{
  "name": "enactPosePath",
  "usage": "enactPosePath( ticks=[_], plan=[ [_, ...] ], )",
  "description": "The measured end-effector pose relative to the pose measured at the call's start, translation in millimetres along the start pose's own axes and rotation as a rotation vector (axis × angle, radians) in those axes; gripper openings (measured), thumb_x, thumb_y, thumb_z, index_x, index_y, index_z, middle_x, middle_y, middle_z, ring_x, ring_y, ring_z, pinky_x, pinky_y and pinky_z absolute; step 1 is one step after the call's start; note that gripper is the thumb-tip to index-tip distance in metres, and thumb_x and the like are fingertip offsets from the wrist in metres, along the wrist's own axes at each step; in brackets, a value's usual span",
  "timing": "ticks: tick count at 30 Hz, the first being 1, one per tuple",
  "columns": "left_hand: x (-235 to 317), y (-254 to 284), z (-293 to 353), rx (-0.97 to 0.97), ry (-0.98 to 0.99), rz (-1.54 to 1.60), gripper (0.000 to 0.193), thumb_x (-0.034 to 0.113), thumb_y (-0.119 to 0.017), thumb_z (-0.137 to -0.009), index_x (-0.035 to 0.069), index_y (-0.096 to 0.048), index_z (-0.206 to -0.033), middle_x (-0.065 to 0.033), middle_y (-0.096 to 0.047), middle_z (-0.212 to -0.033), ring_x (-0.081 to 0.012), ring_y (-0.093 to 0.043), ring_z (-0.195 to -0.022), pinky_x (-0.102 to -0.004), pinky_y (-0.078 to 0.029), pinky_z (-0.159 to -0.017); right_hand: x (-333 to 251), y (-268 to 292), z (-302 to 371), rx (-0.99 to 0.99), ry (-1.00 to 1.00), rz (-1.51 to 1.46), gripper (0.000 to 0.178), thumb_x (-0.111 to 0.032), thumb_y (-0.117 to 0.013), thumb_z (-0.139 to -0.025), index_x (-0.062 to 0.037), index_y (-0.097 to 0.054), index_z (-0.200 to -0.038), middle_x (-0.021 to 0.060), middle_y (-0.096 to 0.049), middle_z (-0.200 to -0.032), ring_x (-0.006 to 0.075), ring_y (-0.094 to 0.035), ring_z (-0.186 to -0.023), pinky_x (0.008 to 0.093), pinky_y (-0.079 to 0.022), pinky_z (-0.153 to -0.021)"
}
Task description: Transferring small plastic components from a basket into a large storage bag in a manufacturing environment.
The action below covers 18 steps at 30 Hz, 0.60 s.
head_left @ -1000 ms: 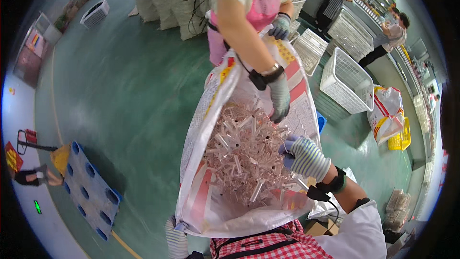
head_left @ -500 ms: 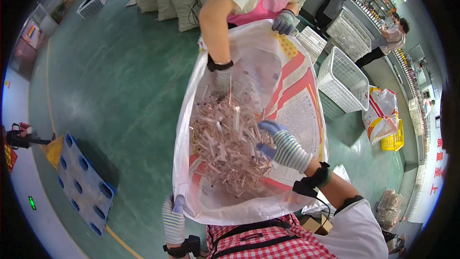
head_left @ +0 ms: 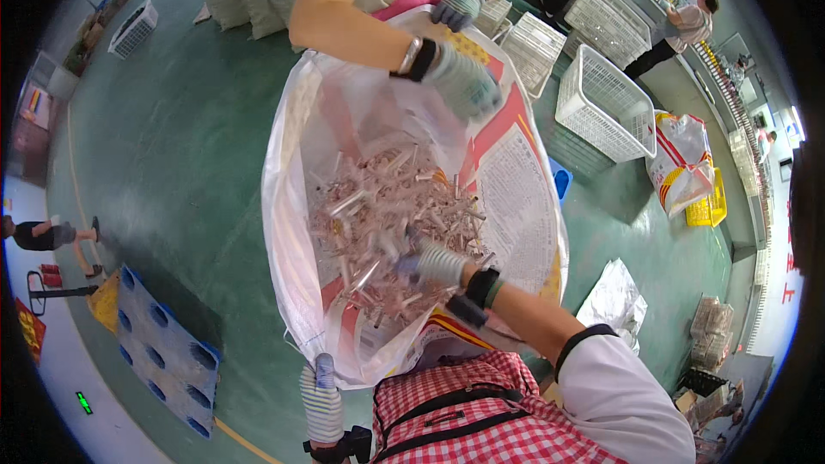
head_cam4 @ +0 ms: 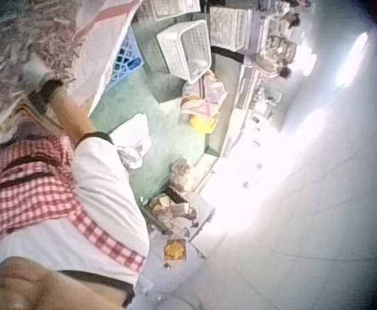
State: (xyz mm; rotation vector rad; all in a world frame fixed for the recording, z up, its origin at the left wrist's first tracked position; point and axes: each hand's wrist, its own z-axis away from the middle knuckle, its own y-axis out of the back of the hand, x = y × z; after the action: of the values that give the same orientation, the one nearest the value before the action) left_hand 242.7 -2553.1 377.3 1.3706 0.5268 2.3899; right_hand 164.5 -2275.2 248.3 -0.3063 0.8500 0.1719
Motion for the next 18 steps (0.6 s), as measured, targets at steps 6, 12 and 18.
enactPosePath(
  ticks=[6, 12, 18],
  plan=[
    [-11.2, 22.3, 4.0, 0.071, 0.011, 0.045, 0.041, 0.038, -0.051, -0.085, -0.003, -0.054, -0.083, -0.0072, -0.053, -0.073, -0.0153, -0.046, -0.068, -0.0320, -0.041, -0.064, 26.2, -115.0, 3.1, -0.208, 0.032, 0.541, 0.054, -0.033, -0.060, -0.077, 0.0045, -0.046, -0.113, 0.0219, -0.051, -0.115, 0.0260, -0.050, -0.108, 0.0351, -0.039, -0.090],
    [3.8, 26.3, 6.0, 0.253, -0.073, 0.017, 0.041, 0.035, -0.054, -0.083, -0.004, -0.054, -0.094, -0.0089, -0.056, -0.086, -0.0149, -0.049, -0.075, -0.0305, -0.042, -0.068, 24.6, -65.4, 101.3, -0.236, 0.610, 1.016, 0.046, -0.033, -0.054, -0.081, -0.0043, -0.043, -0.115, 0.0212, -0.036, -0.128, 0.0382, -0.036, -0.118, 0.0416, -0.035, -0.094],
    [14.0, 15.5, -25.9, 0.023, -0.003, 0.012, 0.040, 0.033, -0.060, -0.078, -0.006, -0.057, -0.090, -0.0081, -0.058, -0.081, -0.0144, -0.051, -0.072, -0.0295, -0.043, -0.068, 71.5, -25.2, 219.2, -0.102, 0.019, 0.946, 0.047, -0.030, -0.063, -0.071, -0.0046, -0.053, -0.110, 0.0176, -0.059, -0.098, 0.0339, -0.058, -0.087, 0.0407, -0.045, -0.076]
  ],
)
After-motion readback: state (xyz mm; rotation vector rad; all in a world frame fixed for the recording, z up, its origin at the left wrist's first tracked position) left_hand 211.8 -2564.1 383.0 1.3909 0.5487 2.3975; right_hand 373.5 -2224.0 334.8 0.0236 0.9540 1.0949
